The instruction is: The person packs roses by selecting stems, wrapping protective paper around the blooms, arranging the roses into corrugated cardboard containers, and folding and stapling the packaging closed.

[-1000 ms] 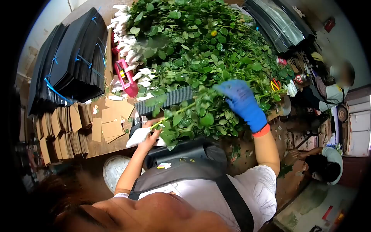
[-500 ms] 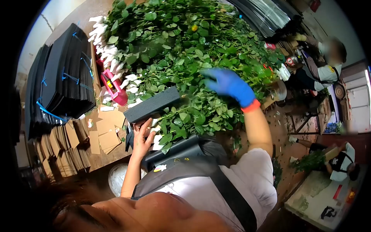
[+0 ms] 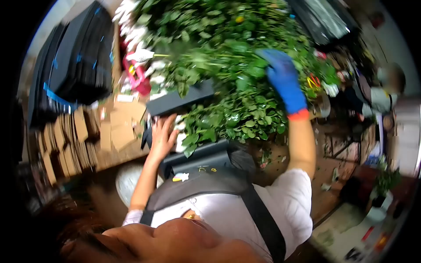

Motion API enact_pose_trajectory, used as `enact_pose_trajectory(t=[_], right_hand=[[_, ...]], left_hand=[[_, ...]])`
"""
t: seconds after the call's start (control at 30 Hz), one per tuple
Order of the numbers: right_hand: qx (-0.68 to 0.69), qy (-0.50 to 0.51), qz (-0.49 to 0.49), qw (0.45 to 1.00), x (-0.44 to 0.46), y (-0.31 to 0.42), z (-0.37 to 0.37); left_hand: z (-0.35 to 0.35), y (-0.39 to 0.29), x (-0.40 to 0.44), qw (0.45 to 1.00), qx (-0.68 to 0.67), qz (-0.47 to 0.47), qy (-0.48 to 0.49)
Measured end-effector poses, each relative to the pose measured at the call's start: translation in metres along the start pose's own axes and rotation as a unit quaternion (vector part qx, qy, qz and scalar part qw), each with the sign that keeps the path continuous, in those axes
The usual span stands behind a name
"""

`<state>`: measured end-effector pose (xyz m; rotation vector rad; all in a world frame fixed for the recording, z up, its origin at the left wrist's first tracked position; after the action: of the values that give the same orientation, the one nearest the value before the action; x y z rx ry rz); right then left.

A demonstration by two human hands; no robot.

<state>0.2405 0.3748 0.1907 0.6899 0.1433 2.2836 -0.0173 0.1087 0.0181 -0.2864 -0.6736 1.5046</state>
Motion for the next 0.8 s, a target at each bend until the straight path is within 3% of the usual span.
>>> enact_pose_trajectory(t=[0.03, 0.1, 0.17, 0.27, 0.37, 0.43, 0.47, 0.57, 0.63, 0.7, 0.8], right_hand=[[-0.01, 0.019, 0.012, 1.0, -0.013, 0.001, 0.004], [-0.014, 0.082, 0.006, 0.997, -0.046, -0.018, -0.012], [-0.008, 0.163, -0.009, 0.987, -0.077, -0.022, -0.038], [-0.05, 0.232, -0.044, 0.97, -0.13, -0.052, -0.108], [-0.135, 0.263, -0.041, 0.954, -0.124, -0.038, -0.107], [-0.379, 0.301, -0.019, 0.875, -0.097, -0.007, -0.083], [-0.4, 0.238, 0.017, 0.885, -0.085, 0.015, -0.064], [-0.058, 0.136, 0.085, 0.985, -0.05, 0.124, -0.031], [0.114, 0.22, 0.091, 0.965, -0.055, 0.188, -0.056], [-0.033, 0.275, 0.107, 0.955, -0.071, 0.209, -0.114], [-0.165, 0.353, 0.033, 0.921, -0.077, 0.177, -0.199]], left_hand=[[-0.001, 0.004, -0.002, 1.0, 0.007, 0.012, -0.019], [-0.025, 0.03, -0.015, 0.992, -0.026, 0.116, 0.032], [-0.003, 0.011, -0.005, 0.997, 0.004, 0.049, -0.06], [0.004, 0.02, -0.012, 0.993, -0.075, 0.072, -0.047], [-0.002, 0.033, -0.011, 0.985, -0.138, 0.09, -0.06], [-0.004, 0.037, -0.008, 0.98, -0.15, 0.101, -0.086], [0.001, 0.037, -0.007, 0.978, -0.133, 0.114, -0.117], [0.001, 0.031, -0.006, 0.97, -0.141, 0.104, -0.168], [-0.001, 0.029, -0.007, 0.974, -0.119, 0.093, -0.167], [0.002, 0.028, -0.011, 0.971, -0.102, 0.07, -0.207], [-0.005, 0.031, -0.013, 0.966, -0.101, 0.114, -0.209]])
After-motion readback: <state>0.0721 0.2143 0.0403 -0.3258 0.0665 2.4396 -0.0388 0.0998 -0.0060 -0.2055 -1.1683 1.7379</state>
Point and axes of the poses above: each hand's wrist, its own x-axis towards the middle knuckle, its own z-axis out of the back of the hand, y = z × x, the point moved 10 cm from there along x, towards the middle knuckle, and after that the axes turned 10 degrees about -z, right-handed, at the moved point
